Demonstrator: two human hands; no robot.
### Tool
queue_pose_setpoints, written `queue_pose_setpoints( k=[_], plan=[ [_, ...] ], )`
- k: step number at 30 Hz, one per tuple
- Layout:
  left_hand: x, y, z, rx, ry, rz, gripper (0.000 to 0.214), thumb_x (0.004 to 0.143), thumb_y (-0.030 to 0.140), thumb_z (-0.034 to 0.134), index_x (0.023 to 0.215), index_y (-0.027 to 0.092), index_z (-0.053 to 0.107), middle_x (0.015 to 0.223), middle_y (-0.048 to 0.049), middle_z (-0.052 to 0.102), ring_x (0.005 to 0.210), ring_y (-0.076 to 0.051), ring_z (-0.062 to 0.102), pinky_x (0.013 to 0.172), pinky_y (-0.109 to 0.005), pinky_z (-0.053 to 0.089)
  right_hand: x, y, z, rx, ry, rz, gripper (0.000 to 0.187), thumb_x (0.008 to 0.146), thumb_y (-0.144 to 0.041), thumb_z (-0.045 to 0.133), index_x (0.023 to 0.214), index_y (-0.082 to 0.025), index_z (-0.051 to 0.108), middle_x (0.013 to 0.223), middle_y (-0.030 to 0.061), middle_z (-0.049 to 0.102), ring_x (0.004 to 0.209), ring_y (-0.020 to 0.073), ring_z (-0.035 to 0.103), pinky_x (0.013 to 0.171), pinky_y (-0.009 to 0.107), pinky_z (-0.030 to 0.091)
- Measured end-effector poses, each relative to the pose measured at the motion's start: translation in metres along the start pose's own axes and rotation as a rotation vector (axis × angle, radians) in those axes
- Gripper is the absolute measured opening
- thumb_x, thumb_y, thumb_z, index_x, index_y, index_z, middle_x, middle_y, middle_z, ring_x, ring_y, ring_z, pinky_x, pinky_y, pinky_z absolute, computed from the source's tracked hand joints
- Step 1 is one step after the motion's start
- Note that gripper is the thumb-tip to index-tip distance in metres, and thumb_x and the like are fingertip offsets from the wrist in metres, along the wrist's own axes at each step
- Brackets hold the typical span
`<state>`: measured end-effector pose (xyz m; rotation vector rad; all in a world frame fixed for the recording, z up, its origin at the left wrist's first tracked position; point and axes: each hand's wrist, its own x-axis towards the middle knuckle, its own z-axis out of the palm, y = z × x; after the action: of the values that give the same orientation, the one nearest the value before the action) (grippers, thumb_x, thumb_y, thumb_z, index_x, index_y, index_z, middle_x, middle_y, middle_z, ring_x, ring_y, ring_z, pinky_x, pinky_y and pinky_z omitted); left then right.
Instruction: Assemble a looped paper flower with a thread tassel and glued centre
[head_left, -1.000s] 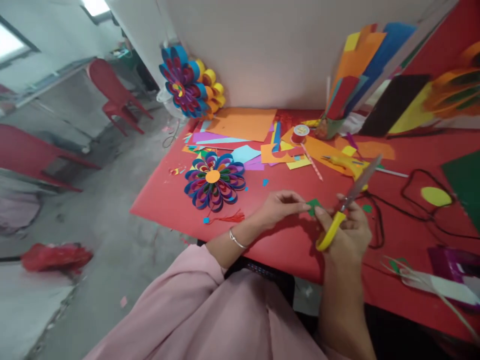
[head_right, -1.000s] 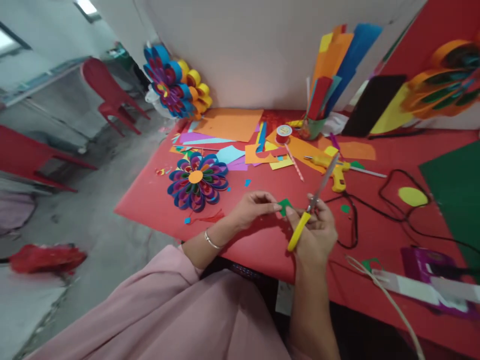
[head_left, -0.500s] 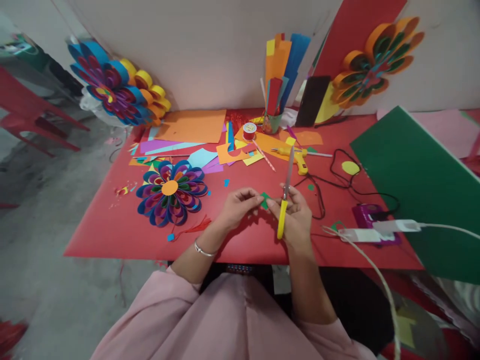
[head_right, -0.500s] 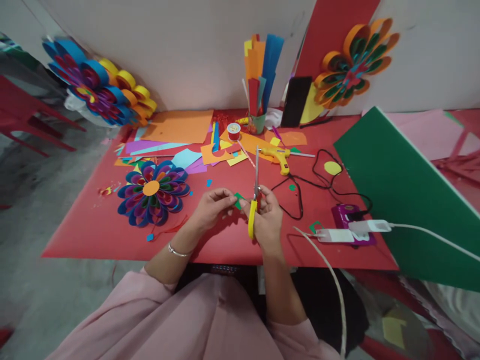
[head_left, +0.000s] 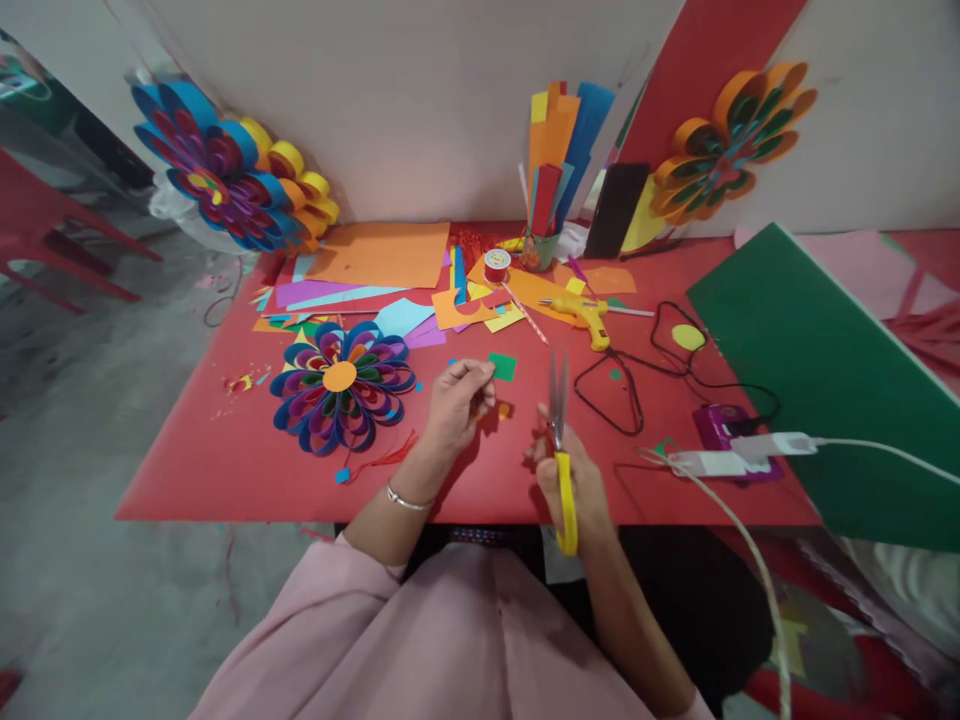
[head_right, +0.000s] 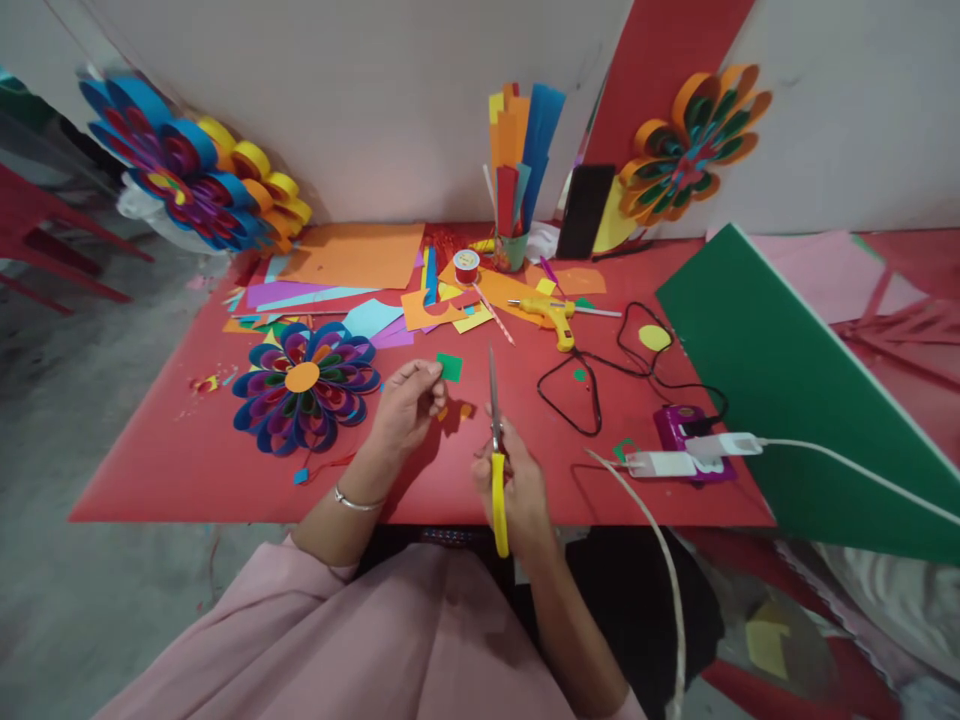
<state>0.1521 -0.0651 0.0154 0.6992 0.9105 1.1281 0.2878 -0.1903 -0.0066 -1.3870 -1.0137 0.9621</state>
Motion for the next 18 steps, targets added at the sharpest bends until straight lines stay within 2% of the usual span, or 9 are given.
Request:
queue_pose_setpoints(
  k=[2, 4, 7, 11, 14, 18],
  plan=[
    [-0.002, 0.0, 0.0, -0.013, -0.022, 0.031, 0.041, 0.066, 0.043, 0.089, 0.065, 0.019, 0.055, 0.052, 0.0057, 0.055, 0.044, -0.005, 0.048, 0.042, -0.017, 0.032, -0.001, -0.006, 0.007, 0.029, 0.019, 0.042, 0.054, 0.084, -0.047, 0.077, 0.133, -0.026, 0.07, 0.082, -0.0011, 0.065, 0.064, 0.0145, 0.061, 0.059, 0.03, 0.058],
    [-0.004, 0.001, -0.001, -0.002, -0.051, 0.053, 0.042, 0.067, 0.043, 0.088, 0.062, 0.019, 0.053, 0.05, 0.0061, 0.052, 0.044, -0.005, 0.046, 0.043, -0.018, 0.032, 0.004, -0.013, 0.014, 0.037, 0.093, 0.06, 0.053, 0.081, -0.045, 0.082, 0.129, -0.025, 0.071, 0.083, -0.0022, 0.065, 0.062, 0.0128, 0.06, 0.059, 0.028, 0.057],
    [-0.008, 0.003, -0.002, 0.084, -0.083, 0.069, 0.042, 0.069, 0.042, 0.087, 0.059, 0.019, 0.053, 0.048, 0.0057, 0.05, 0.044, -0.005, 0.043, 0.045, -0.019, 0.033, 0.024, -0.025, 0.023, 0.027, 0.19, 0.01, 0.05, 0.081, -0.045, 0.083, 0.125, -0.025, 0.071, 0.083, -0.0032, 0.065, 0.065, 0.0119, 0.062, 0.061, 0.026, 0.057],
    [-0.01, 0.005, -0.002, 0.188, -0.094, 0.1, 0.041, 0.071, 0.043, 0.087, 0.059, 0.018, 0.057, 0.047, 0.0051, 0.05, 0.045, -0.005, 0.041, 0.048, -0.02, 0.034, 0.053, -0.036, 0.03, 0.038, 0.19, -0.076, 0.048, 0.083, -0.048, 0.079, 0.125, -0.026, 0.069, 0.082, -0.0039, 0.066, 0.066, 0.0129, 0.065, 0.063, 0.027, 0.058],
    [-0.01, 0.004, -0.001, 0.163, -0.078, 0.101, 0.04, 0.071, 0.044, 0.089, 0.061, 0.018, 0.059, 0.049, 0.0053, 0.05, 0.046, -0.006, 0.042, 0.047, -0.021, 0.035, 0.065, -0.04, 0.035, 0.047, 0.199, -0.134, 0.046, 0.083, -0.045, 0.078, 0.125, -0.027, 0.069, 0.076, -0.0058, 0.063, 0.06, 0.0118, 0.062, 0.059, 0.026, 0.056],
    [-0.01, 0.002, 0.001, 0.061, -0.047, 0.099, 0.036, 0.065, 0.043, 0.094, 0.071, 0.018, 0.068, 0.06, 0.0044, 0.058, 0.049, -0.005, 0.044, 0.048, -0.02, 0.036, 0.072, -0.039, 0.043, 0.082, 0.282, -0.18, 0.049, 0.084, -0.042, 0.076, 0.13, -0.028, 0.066, 0.074, -0.0068, 0.062, 0.06, 0.0114, 0.062, 0.059, 0.025, 0.056]
  ],
)
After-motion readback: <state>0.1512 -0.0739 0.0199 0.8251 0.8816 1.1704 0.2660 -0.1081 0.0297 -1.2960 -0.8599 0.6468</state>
